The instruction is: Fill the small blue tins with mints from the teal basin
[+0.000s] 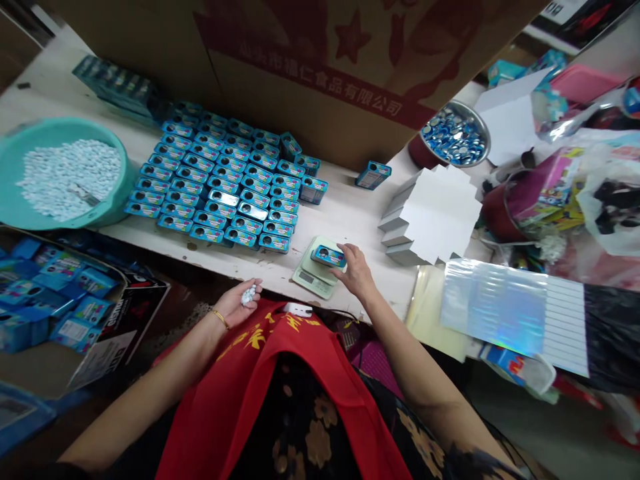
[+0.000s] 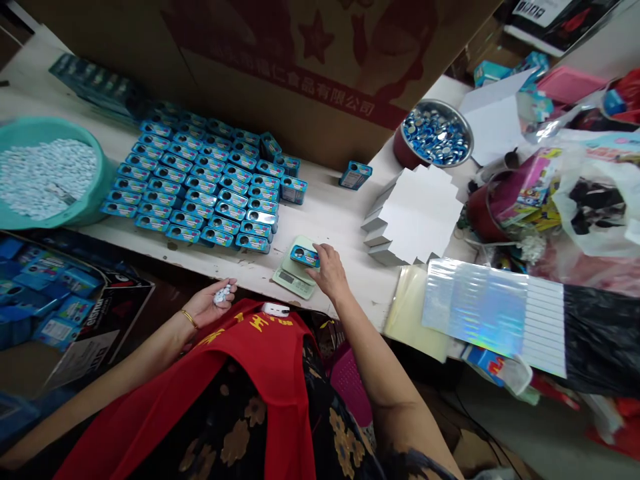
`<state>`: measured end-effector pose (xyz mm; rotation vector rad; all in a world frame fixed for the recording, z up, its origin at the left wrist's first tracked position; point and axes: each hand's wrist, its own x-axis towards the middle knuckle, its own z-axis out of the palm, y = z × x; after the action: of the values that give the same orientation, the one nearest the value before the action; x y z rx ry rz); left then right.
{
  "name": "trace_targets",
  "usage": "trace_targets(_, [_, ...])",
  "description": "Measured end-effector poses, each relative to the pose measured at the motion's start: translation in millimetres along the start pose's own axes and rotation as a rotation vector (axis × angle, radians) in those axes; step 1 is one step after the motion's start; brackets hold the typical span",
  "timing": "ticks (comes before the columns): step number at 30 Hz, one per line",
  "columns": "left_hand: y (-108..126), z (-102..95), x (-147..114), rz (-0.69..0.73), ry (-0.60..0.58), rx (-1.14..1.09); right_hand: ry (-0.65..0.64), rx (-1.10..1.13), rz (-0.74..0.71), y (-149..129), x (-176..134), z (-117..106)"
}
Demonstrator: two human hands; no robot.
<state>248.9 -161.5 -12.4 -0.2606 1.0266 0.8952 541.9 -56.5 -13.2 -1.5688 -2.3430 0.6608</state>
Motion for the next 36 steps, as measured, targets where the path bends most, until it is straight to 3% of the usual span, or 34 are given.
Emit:
trace_targets(7, [-3, -3.0, 3, 0.011, 0.031, -0.018, 0.007, 0.034, 0.032, -1, 7, 7])
trace_targets(15, [-1, -22.5, -7, 0.132, 0.104, -0.058, 0.164, 0.031, 0.038, -7, 100, -10])
trace_targets(18, [-1, -3.6, -13, 0.12, 0.067, -0.076, 0.197, 0.047, -0.089, -30, 104, -29])
trace_targets(21, [4, 36.1, -7, 0.052, -0.008, -0.085, 0.211, 0.004, -0.253, -61, 79, -51])
trace_targets(25, [14, 91.9, 17, 0.04, -0.123, -0.072, 0.103, -0.237, -0.414, -88, 46, -63])
trace_targets(27, [15, 110.1, 30, 0.049, -0.096, -0.074, 0.036, -0.347, -0.444, -90, 38, -59])
trace_targets(32, [5, 126.3, 49, 0.006, -0.102, -0.064, 0.042, -0.442, -0.376, -86, 26, -58])
trace_targets(36, [3, 120.5, 49, -0.002, -0.16, -0.046, 0.087, -0.269, -0.259, -68, 16, -61])
